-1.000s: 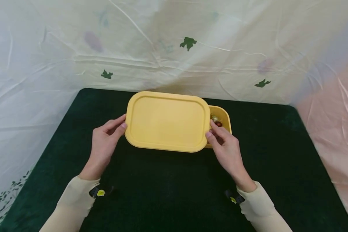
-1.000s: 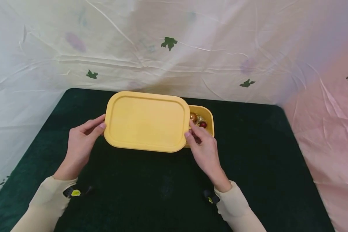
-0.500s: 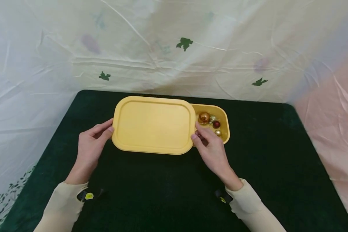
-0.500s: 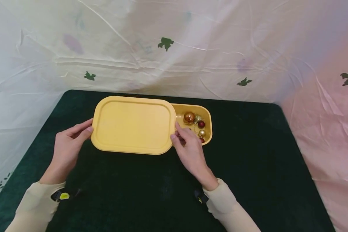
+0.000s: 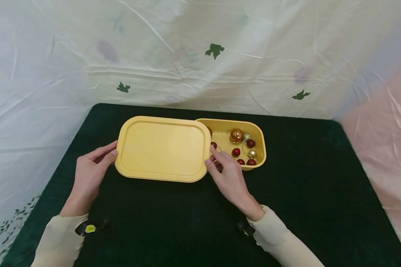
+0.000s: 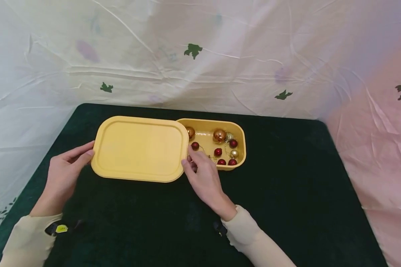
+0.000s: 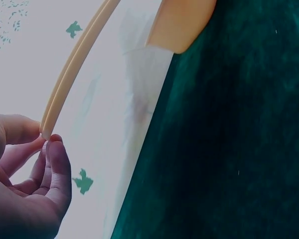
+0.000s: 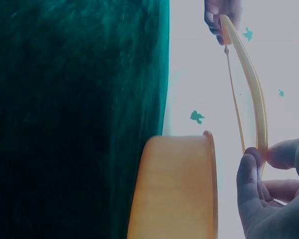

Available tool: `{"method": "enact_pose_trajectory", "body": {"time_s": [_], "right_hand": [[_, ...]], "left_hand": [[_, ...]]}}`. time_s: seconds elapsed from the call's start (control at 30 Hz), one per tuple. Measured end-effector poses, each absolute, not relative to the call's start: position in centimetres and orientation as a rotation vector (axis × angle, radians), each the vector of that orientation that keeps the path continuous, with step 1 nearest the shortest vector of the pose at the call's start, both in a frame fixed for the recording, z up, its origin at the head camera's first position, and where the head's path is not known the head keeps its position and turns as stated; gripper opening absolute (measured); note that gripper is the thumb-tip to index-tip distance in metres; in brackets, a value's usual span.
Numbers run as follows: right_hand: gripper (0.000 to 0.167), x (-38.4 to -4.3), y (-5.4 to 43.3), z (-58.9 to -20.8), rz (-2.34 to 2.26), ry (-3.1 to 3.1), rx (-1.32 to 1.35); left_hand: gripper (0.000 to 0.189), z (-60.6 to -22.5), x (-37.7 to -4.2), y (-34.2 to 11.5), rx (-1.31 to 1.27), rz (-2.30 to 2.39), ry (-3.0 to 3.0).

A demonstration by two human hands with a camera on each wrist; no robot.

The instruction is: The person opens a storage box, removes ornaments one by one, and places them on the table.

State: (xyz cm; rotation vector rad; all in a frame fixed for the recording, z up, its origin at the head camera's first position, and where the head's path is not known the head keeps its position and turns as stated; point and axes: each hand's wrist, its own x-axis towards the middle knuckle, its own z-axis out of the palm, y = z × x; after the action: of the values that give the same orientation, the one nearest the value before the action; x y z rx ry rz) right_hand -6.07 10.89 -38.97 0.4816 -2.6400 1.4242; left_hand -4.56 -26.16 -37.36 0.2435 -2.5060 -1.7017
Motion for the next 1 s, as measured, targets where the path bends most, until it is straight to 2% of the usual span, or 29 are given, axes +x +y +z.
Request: {"method": "enact_pose_trajectory", "body": {"time_s": [0.5,1.0], "right_hand": [[0.048,-6.9,7.2,-39.0,1.475,-2.619,0.49],[0.05,-6.9,3.1,-39.3,1.451,-2.747,0.611]], "left_hand": [[0.055,-37.6,-4.2,-29.8,0.285,-1.597,-2.624],[0.06,-38.5,-3.6,-33.7,0.408,-1.419,-2.801]]}}
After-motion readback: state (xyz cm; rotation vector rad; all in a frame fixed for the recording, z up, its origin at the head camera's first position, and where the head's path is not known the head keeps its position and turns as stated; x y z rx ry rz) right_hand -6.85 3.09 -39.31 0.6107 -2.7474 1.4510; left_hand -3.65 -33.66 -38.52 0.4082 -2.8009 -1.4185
